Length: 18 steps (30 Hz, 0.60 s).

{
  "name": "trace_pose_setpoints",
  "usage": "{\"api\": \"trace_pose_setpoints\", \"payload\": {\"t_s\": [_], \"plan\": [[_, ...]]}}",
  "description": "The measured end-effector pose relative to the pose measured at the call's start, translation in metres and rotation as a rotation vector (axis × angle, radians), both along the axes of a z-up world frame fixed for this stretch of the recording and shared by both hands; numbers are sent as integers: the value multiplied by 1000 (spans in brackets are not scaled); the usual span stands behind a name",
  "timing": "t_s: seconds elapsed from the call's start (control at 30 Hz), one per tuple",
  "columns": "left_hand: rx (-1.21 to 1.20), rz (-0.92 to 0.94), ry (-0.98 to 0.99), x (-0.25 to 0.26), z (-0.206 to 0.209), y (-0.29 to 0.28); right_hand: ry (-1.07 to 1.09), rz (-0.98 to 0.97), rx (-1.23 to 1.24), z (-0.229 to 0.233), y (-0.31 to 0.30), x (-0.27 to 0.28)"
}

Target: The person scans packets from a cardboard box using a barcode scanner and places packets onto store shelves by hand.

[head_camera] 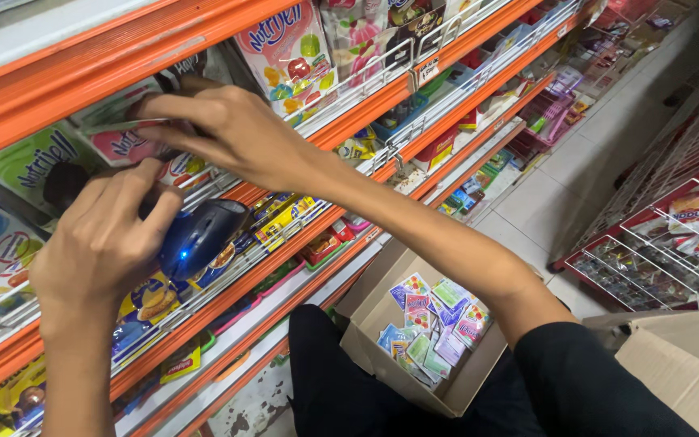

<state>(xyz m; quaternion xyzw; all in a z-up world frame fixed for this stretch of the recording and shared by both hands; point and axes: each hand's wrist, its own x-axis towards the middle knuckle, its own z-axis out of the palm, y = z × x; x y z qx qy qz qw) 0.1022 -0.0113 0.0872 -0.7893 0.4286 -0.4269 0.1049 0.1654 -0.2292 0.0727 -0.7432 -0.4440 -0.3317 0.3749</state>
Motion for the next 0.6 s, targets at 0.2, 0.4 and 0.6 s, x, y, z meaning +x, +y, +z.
{"api": "trace_pose_setpoints", "payload": {"t_s": [0.2,0.4,0.6], "plan": [[-15,-52,-28,2,1,-3,52,-147,-83,12,-1,5],[14,-62,-25,-3,8,-6,89,73,-43,14,-3,10],[29,-42,11,3,1,5,87,-29,-150,14,12,18]]}}
